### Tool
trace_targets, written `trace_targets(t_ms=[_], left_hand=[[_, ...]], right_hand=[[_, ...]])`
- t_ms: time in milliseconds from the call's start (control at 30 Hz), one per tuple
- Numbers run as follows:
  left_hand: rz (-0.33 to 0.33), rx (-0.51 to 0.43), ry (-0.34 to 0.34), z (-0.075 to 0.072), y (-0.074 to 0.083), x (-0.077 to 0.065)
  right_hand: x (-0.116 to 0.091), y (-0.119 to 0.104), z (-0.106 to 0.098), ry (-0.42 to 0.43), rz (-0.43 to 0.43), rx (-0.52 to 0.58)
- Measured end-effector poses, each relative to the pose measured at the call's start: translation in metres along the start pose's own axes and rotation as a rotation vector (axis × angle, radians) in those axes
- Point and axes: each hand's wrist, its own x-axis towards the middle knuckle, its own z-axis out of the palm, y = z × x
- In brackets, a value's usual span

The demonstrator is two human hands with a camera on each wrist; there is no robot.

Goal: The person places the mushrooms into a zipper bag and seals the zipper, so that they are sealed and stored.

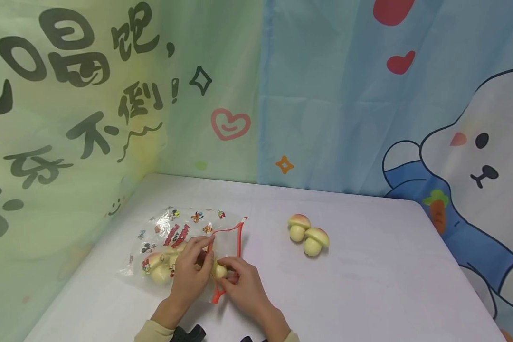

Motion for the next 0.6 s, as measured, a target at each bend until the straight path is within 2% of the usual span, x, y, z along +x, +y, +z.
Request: trace_targets(t_ms=[100, 200, 467, 600], left_hand=[[-0.005, 0.009, -0.002, 0.0, 0.0, 0.0], [-0.012, 0.02, -0.003, -0.001, -0.001, 0.001], [-0.046, 0.016, -0.016, -0.001, 0.0, 0.001], [-0.058, 0.019, -0.025, -0.002, 0.0, -0.001]], right_hand=[[0.0, 0.004, -0.005, 0.026, 0.01, -0.014], [0.003, 0.004, -0.014, 0.092, 0.059, -0.018], [0.005, 0.013, -0.05, 0.402, 0.175, -0.015], [0.003, 0.021, -0.071, 0.527, 0.184, -0.051]])
